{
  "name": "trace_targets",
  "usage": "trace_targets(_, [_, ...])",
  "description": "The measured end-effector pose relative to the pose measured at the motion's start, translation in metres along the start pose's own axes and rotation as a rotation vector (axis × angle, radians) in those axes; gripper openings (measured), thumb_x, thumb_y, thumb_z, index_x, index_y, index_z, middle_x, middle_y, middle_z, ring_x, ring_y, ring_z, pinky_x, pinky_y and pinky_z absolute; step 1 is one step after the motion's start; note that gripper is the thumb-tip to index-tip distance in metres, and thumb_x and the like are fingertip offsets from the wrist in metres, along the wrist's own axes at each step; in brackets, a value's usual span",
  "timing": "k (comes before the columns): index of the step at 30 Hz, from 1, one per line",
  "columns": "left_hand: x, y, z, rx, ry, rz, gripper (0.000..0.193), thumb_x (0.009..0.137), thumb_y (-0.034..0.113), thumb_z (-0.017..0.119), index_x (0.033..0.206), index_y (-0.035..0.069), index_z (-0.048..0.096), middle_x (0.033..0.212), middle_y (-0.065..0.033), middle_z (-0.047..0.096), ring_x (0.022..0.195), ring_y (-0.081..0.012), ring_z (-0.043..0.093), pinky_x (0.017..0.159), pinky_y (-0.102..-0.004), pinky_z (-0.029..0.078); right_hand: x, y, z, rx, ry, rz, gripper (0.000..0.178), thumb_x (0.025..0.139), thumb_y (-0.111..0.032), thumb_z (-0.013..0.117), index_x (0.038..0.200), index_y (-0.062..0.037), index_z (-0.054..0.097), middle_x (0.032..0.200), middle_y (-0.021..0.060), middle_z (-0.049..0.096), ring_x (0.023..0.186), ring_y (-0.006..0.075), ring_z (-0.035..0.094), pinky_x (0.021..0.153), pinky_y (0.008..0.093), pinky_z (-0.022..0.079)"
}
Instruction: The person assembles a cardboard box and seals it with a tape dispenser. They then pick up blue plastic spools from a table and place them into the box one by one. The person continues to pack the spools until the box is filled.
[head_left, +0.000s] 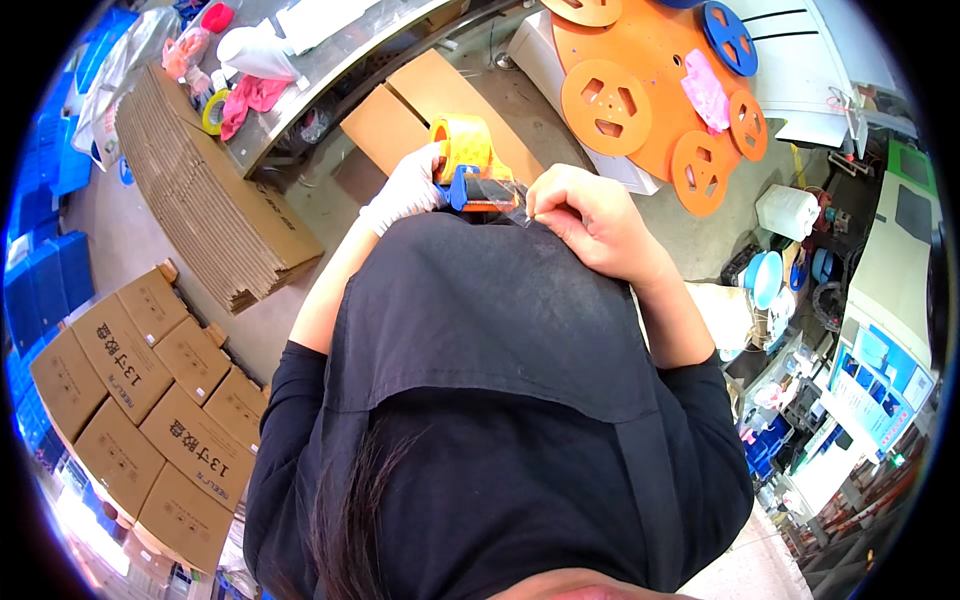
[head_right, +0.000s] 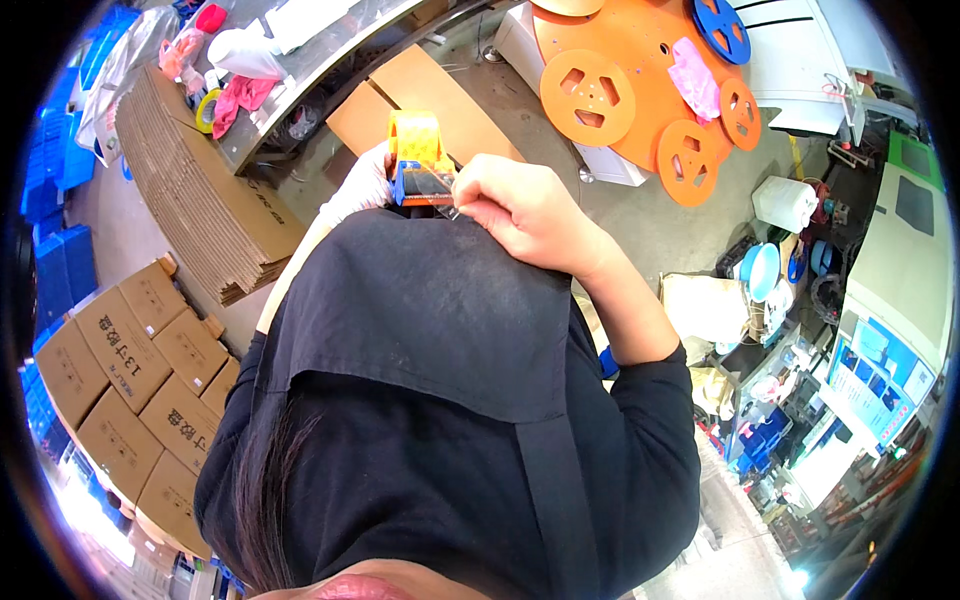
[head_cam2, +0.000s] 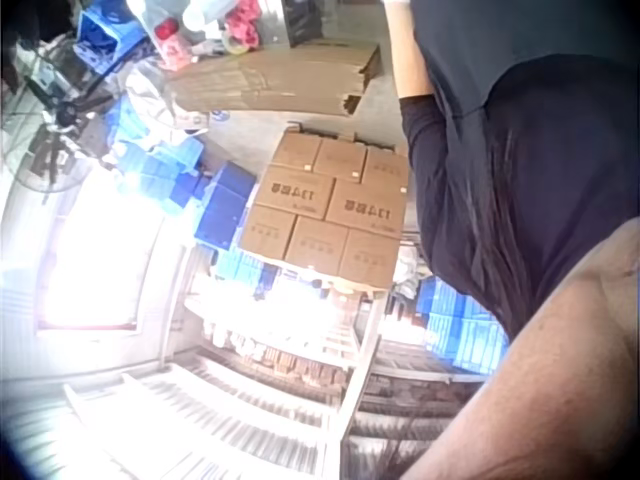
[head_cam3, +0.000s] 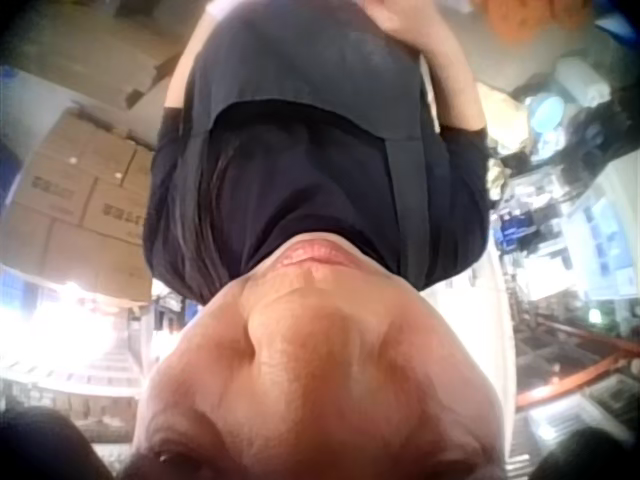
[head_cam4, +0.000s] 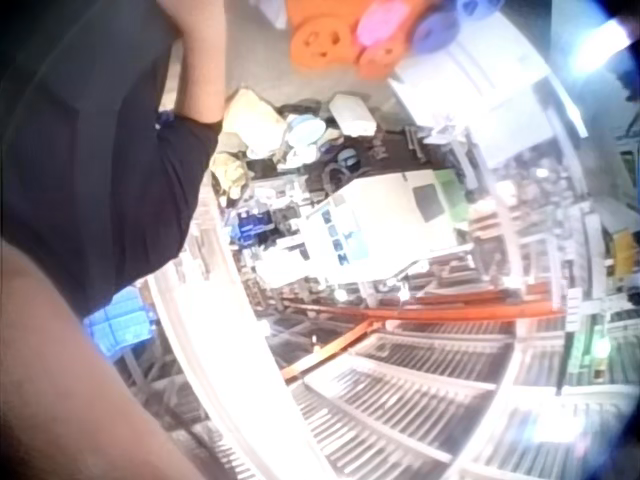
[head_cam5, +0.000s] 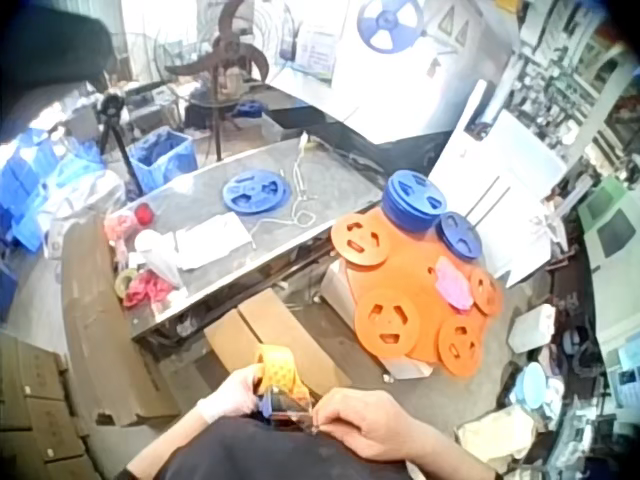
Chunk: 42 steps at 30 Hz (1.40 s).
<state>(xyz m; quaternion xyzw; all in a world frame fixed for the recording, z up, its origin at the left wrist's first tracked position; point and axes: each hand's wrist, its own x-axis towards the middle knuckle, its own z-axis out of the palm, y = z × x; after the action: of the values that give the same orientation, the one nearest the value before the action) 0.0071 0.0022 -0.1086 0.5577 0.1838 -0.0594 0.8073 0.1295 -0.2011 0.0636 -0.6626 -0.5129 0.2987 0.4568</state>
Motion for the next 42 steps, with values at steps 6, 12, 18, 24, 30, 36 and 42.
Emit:
trace_targets(6, [0.008, 0.012, -0.009, 0.174, 0.004, 0.112, 0.04, 0.074, 0.006, 0.076, 0.112, 0.004, 0.063, 0.103, -0.0015, 0.068, 0.097, -0.0081, 0.059, 0.09, -0.0263, 0.047, 0.015, -0.028, -0.015, -0.614, 0.027, -0.524, 0.012, 0.076, -0.003, 0.067, 0.084, -0.0055, 0.058, 0.089, 0.0108, 0.064, 0.075, 0.0246, 0.064, 0.06, 0.0339, 0.051])
trace_targets(12, [0.03, 0.038, -0.022, 0.094, 0.015, 0.346, 0.052, 0.087, 0.02, 0.062, 0.132, 0.0, 0.045, 0.123, -0.015, 0.057, 0.109, -0.0291, 0.058, 0.095, -0.0397, 0.05, 0.016, 0.002, -0.041, 0.133, 0.761, -0.394, 0.041, 0.092, -0.031, 0.058, 0.12, -0.0044, 0.046, 0.116, 0.013, 0.055, 0.092, 0.0229, 0.058, 0.075, 0.033, 0.05])
trace_targets(18, [0.019, 0.103, 0.034, 0.0, 0.11, 0.452, 0.044, 0.078, 0.021, 0.079, 0.116, 0.008, 0.061, 0.109, -0.0021, 0.064, 0.097, -0.0113, 0.059, 0.084, -0.0271, 0.05, 0.068, 0.068, 0.021, -0.083, 0.353, -0.088, 0.051, 0.074, -0.015, 0.076, 0.12, -0.0059, 0.054, 0.116, 0.0053, 0.053, 0.112, 0.0179, 0.051, 0.093, 0.0309, 0.043])
trace_targets(24, [-0.008, 0.098, 0.039, 0.003, -0.105, 0.294, 0.048, 0.082, 0.008, 0.069, 0.126, 0.004, 0.052, 0.125, -0.0073, 0.055, 0.113, -0.0167, 0.054, 0.098, -0.0337, 0.042, 0.065, 0.066, 0.018, 0.57, 0.231, 0.137, 0.051, 0.073, -0.003, 0.076, 0.119, -0.0037, 0.056, 0.11, 0.0027, 0.061, 0.102, 0.0128, 0.058, 0.091, 0.0295, 0.046])
trace_targets(30, [-0.03, 0.082, 0.004, -0.61, -0.092, -0.02, 0.071, 0.091, 0.058, 0.051, 0.128, -0.002, 0.049, 0.121, -0.0187, 0.058, 0.106, -0.0296, 0.061, 0.093, -0.0398, 0.049, 0.022, 0.065, -0.001, 0.368, 0.234, 0.184, 0.045, 0.073, -0.003, 0.077, 0.114, -0.002, 0.058, 0.107, 0.0047, 0.063, 0.105, 0.0146, 0.06, 0.093, 0.0307, 0.047])
trace_targets(36, [0.008, 0.08, -0.006, -0.764, -0.185, -0.295, 0.079, 0.085, 0.07, 0.049, 0.11, -0.003, 0.061, 0.105, -0.0149, 0.066, 0.095, -0.0262, 0.064, 0.086, -0.038, 0.052, 0.032, 0.063, -0.014, -0.193, -0.029, -0.212, 0.034, 0.066, -0.016, 0.08, 0.085, 0.0006, 0.057, 0.087, 0.0169, 0.061, 0.106, 0.0399, 0.058, 0.107, 0.0447, 0.036])
trace_targets(42, [0.023, 0.091, -0.022, -0.726, -0.169, -0.34, 0.042, 0.088, 0.044, 0.064, 0.099, 0.003, 0.067, 0.091, -0.0084, 0.069, 0.084, -0.0226, 0.068, 0.076, -0.0389, 0.056, 0.038, 0.059, -0.02, -0.249, -0.082, -0.247, 0.038, 0.064, -0.017, 0.081, 0.087, 0.0004, 0.057, 0.09, 0.019, 0.062, 0.111, 0.0421, 0.056, 0.102, 0.0453, 0.041])
